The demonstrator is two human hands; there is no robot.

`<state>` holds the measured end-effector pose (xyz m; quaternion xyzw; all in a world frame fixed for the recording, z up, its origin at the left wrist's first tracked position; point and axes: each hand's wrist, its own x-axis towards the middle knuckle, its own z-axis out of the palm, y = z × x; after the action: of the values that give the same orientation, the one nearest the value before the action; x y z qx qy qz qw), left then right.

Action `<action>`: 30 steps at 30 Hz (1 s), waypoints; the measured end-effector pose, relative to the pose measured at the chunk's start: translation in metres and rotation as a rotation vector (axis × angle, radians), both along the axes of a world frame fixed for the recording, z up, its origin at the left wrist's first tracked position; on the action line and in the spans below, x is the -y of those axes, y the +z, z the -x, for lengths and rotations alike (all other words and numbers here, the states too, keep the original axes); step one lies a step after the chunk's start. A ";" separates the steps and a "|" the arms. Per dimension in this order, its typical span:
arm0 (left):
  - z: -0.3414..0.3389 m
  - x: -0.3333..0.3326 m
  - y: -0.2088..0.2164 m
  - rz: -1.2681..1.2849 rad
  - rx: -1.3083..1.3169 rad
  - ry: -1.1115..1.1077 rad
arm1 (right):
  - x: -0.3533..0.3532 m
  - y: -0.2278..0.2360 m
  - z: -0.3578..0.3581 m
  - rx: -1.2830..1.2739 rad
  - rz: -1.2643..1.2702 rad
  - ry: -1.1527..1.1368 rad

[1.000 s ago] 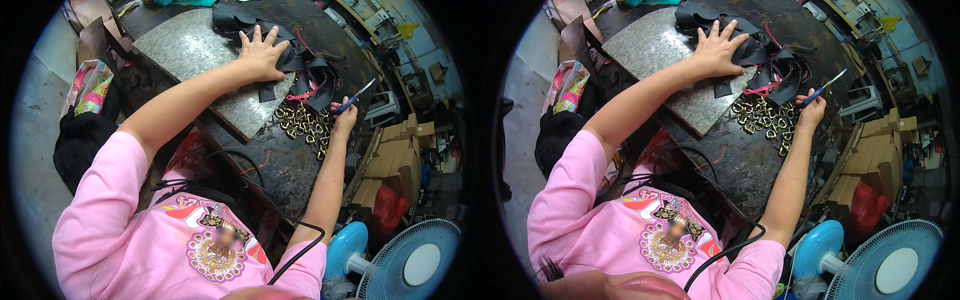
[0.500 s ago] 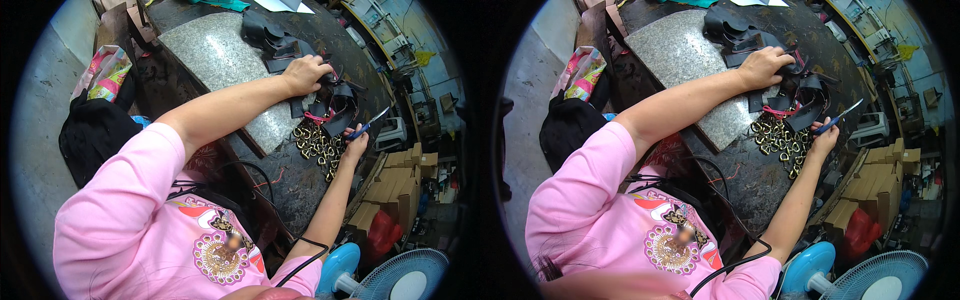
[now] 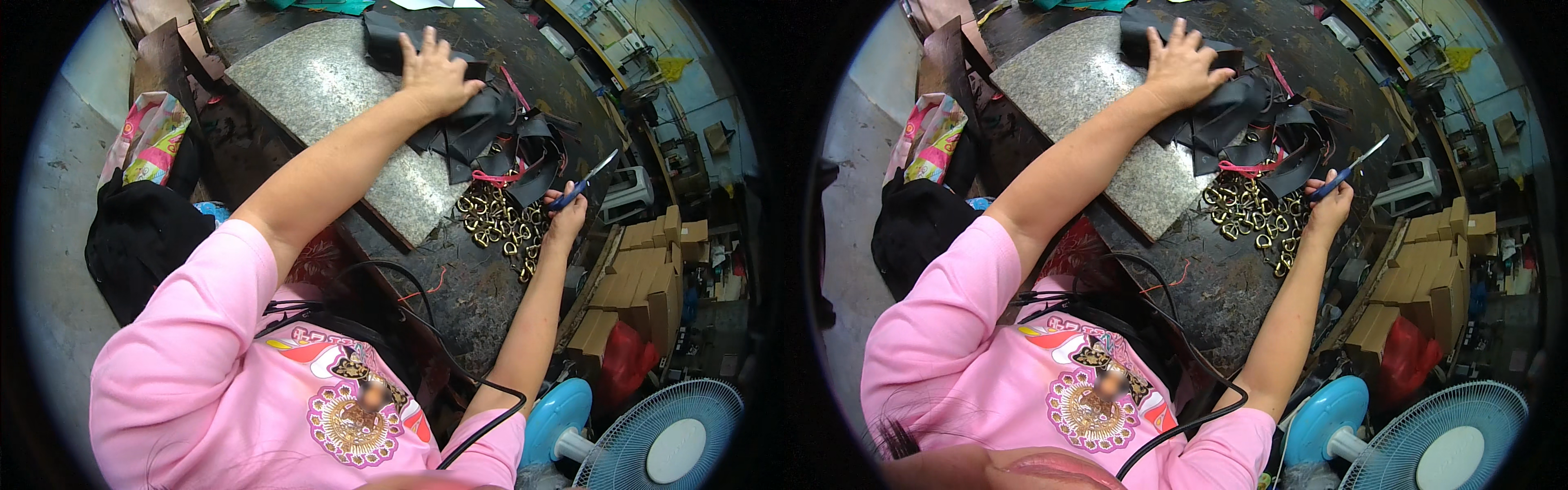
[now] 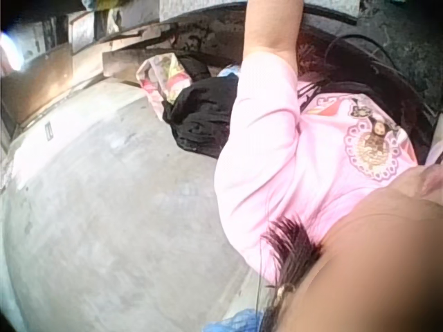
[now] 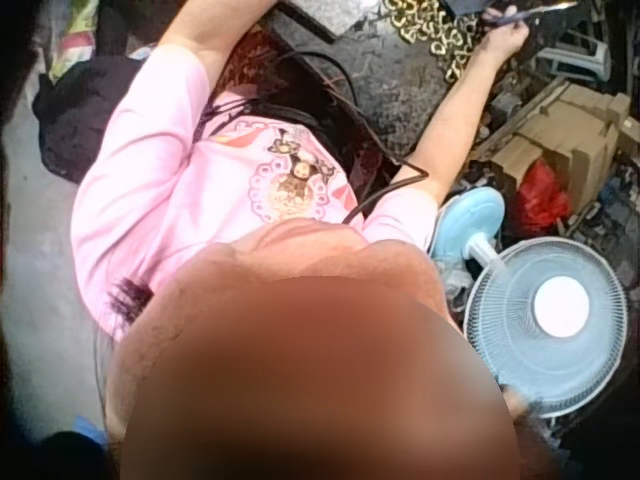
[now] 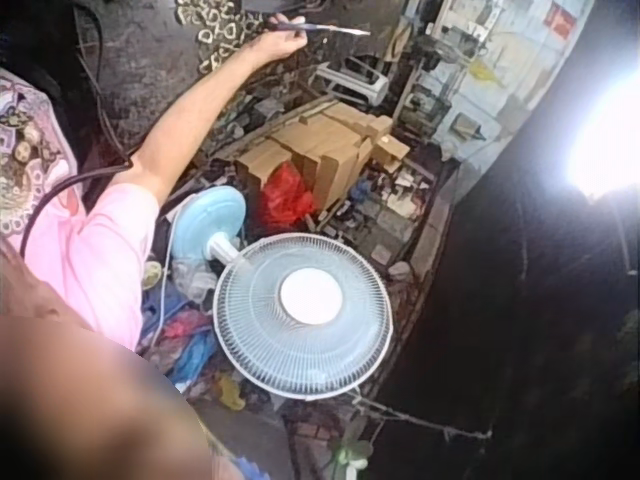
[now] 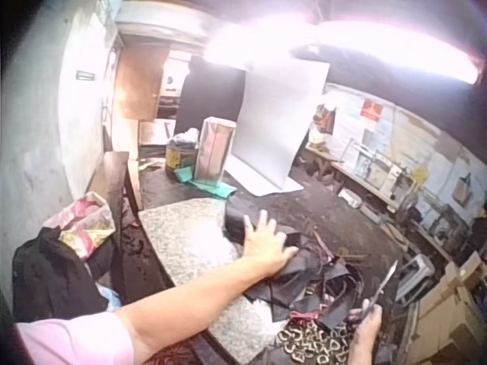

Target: The person uses scissors to cut black leather straps into short pieces on a cluttered workbench. They repeatedly pick up straps, cut them, and place the cut pieces on the table. Metal hardware and other materials are visible nearby.

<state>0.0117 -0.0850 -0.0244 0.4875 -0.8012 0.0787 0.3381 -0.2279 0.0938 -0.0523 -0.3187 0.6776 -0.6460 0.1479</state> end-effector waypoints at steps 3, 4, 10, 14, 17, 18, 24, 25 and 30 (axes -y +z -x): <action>0.017 -0.021 -0.003 0.121 0.030 -0.167 | 0.000 0.002 -0.001 0.007 0.009 -0.001; 0.022 -0.032 -0.005 -0.040 0.033 -0.264 | -0.001 0.001 -0.001 0.008 0.010 -0.005; 0.030 -0.068 -0.005 -0.139 0.184 -0.635 | 0.000 0.002 -0.003 0.025 0.044 0.016; 0.035 -0.068 -0.003 -0.134 0.106 -0.742 | -0.001 0.005 -0.006 0.027 0.026 0.008; 0.036 -0.065 0.005 -0.339 -0.262 -0.869 | -0.003 0.008 -0.010 0.019 0.065 0.010; 0.036 -0.065 0.008 -0.327 -0.295 -0.895 | -0.003 0.008 -0.012 0.012 0.084 -0.002; 0.033 -0.093 0.031 -0.073 -0.271 -0.666 | -0.007 0.016 -0.006 -0.333 0.052 -0.017; 0.030 -0.097 0.034 0.071 -0.265 -0.637 | -0.007 0.017 -0.003 -0.317 -0.042 -0.053; 0.024 -0.104 0.041 -0.140 0.166 -0.609 | 0.003 0.022 -0.003 -0.512 -0.443 -0.106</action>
<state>-0.0128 0.0190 0.0163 0.2395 -0.9384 -0.0419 0.2454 -0.2253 0.0907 -0.0299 -0.3949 0.8323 -0.3890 0.0049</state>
